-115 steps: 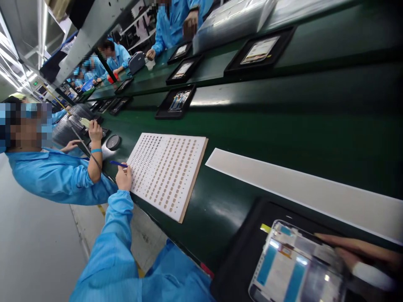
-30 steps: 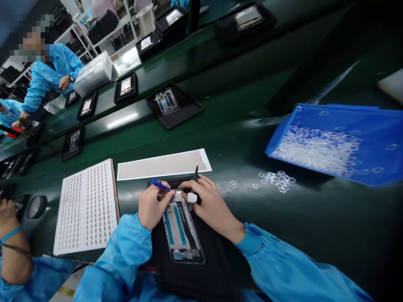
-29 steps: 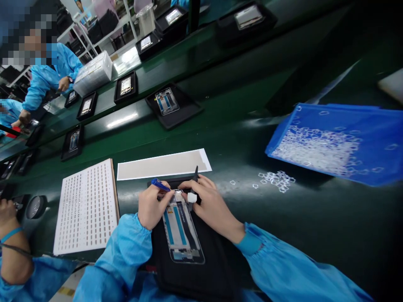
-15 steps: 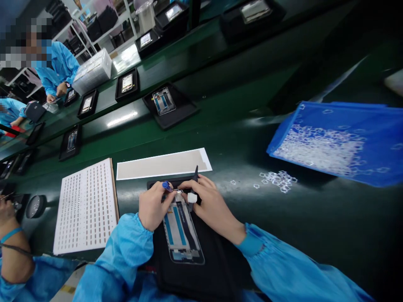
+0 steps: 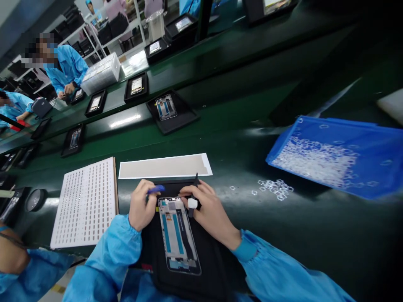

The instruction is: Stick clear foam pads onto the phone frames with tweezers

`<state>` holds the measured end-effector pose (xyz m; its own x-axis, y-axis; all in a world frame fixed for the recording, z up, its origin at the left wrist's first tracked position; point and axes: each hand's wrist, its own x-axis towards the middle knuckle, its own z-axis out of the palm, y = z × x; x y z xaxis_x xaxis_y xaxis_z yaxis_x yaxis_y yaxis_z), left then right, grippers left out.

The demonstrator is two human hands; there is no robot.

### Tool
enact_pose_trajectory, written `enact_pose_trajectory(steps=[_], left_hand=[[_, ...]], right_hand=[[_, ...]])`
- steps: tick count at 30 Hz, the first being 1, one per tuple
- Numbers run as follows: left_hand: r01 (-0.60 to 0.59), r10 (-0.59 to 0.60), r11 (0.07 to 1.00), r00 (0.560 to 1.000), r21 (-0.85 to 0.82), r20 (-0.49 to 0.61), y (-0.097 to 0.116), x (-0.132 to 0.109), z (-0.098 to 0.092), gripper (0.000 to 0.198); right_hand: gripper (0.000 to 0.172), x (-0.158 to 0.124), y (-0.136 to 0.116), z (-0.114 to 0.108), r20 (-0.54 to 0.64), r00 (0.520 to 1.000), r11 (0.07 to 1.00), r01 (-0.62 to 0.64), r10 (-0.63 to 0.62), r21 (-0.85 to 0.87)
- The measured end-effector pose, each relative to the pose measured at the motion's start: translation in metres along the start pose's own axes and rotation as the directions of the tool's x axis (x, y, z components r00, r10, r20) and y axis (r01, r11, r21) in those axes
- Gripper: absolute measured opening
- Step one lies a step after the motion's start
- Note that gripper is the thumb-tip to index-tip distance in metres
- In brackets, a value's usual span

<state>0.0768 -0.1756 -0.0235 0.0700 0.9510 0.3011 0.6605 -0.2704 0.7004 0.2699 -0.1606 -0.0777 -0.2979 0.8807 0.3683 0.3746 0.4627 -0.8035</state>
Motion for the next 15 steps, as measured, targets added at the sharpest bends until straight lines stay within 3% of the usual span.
enact_pose_trajectory(steps=[2,6,9,12,15], left_hand=[[-0.144,0.111,0.967,0.98,0.21,0.165,-0.002,-0.009,-0.003,0.022],[-0.38,0.184,0.763,0.903,0.523,0.388,-0.008,-0.024,0.003,0.032],[-0.431,0.143,0.676,0.872,0.597,0.468,-0.007,-0.025,0.008,0.031],[-0.452,0.062,0.64,0.837,0.622,0.543,-0.001,-0.019,0.004,0.032],[-0.426,-0.044,0.665,0.797,0.614,0.602,0.006,-0.008,-0.002,0.032]], right_hand=[[0.018,-0.001,-0.001,-0.002,-0.021,1.0,0.999,-0.007,0.008,0.045],[0.02,-0.003,-0.004,-0.009,-0.19,0.969,0.974,-0.119,0.156,0.192],[0.034,-0.002,-0.002,-0.017,-0.318,0.898,0.927,-0.201,0.304,0.317],[0.045,0.003,0.009,-0.031,-0.427,0.795,0.88,-0.265,0.431,0.394],[0.048,0.01,0.022,-0.049,-0.43,0.73,0.815,-0.302,0.531,0.494]])
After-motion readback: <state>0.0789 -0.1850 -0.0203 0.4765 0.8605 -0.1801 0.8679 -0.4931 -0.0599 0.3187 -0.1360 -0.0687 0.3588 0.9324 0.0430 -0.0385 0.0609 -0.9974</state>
